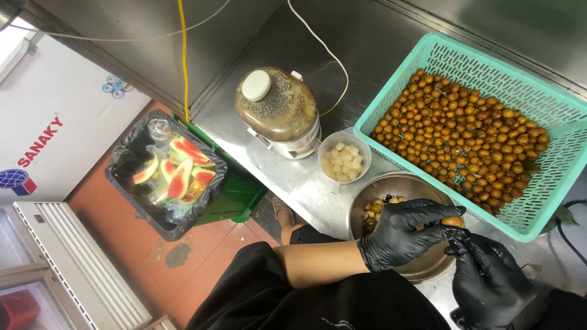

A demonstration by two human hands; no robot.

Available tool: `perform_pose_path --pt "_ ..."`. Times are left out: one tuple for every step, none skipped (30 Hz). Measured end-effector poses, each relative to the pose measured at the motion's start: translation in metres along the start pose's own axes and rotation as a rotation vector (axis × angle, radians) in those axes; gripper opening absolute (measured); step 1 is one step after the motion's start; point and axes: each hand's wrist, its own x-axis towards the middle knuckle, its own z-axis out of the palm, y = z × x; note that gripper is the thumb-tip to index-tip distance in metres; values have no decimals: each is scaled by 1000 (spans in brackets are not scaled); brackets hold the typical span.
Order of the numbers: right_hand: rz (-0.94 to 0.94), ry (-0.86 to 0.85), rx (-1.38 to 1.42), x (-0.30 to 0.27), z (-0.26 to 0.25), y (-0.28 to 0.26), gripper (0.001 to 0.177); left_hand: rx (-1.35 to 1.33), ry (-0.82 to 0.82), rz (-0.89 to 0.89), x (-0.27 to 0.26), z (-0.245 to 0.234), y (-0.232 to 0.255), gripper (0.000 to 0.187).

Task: The person is using a small wooden stick to remove the pits from individual fruits, likely for use in a drink or dish.

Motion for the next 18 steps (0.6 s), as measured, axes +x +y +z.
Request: perform_pose_path --pt "1 0 -2 -8 3 10 2 -1 -1 1 0 2 2 33" --pt "-199 9 -115 -15 7 19 3 -25 -13 -40 0 4 3 34" --pt "-400 18 -225 -22 10 29 6 -49 -22 -81 0 6 5 34" --pt "-402 17 -225 -26 10 34 6 -50 -20 -81 0 7 4 34" --pt "-537 15 -312 -29 11 38 8 -73 -6 -102 -2 9 4 31" --pt "-672 14 -400 -32 11 43 10 -96 8 -123 -3 11 4 28" --pt "-671 15 -404 -23 4 36 10 -96 4 -120 -2 10 5 28" --pt "-618 -40 -351 -15 -2 30 20 -87 16 -118 -2 10 6 29" --pt "-569 -97 -292 -6 -9 23 30 -78 34 -120 -3 11 8 31" --pt "-570 -98 -290 -9 -10 22 30 -78 37 -122 -3 10 8 31" --pt "-456 -150 -190 -11 -11 21 38 -67 38 -110 -3 8 7 30" --pt "-342 -200 -91 -14 -12 20 47 -57 39 -99 -3 7 6 29" --pt "-341 -197 -94 -27 -9 25 47 -56 36 -96 -3 8 4 29" --pt "-356 -197 -130 -41 -5 30 44 -69 18 -69 -3 8 2 31" --pt "-370 -202 -163 -55 -2 35 42 -83 4 -48 -5 10 1 33" --pt "-371 -203 -162 -51 -3 35 42 -84 5 -50 -6 11 1 33" --pt "-395 -198 -172 -46 -5 35 42 -91 -14 -72 -6 12 1 33" --pt "-419 -192 -182 -40 -7 36 42 -98 -32 -94 -6 13 1 32"
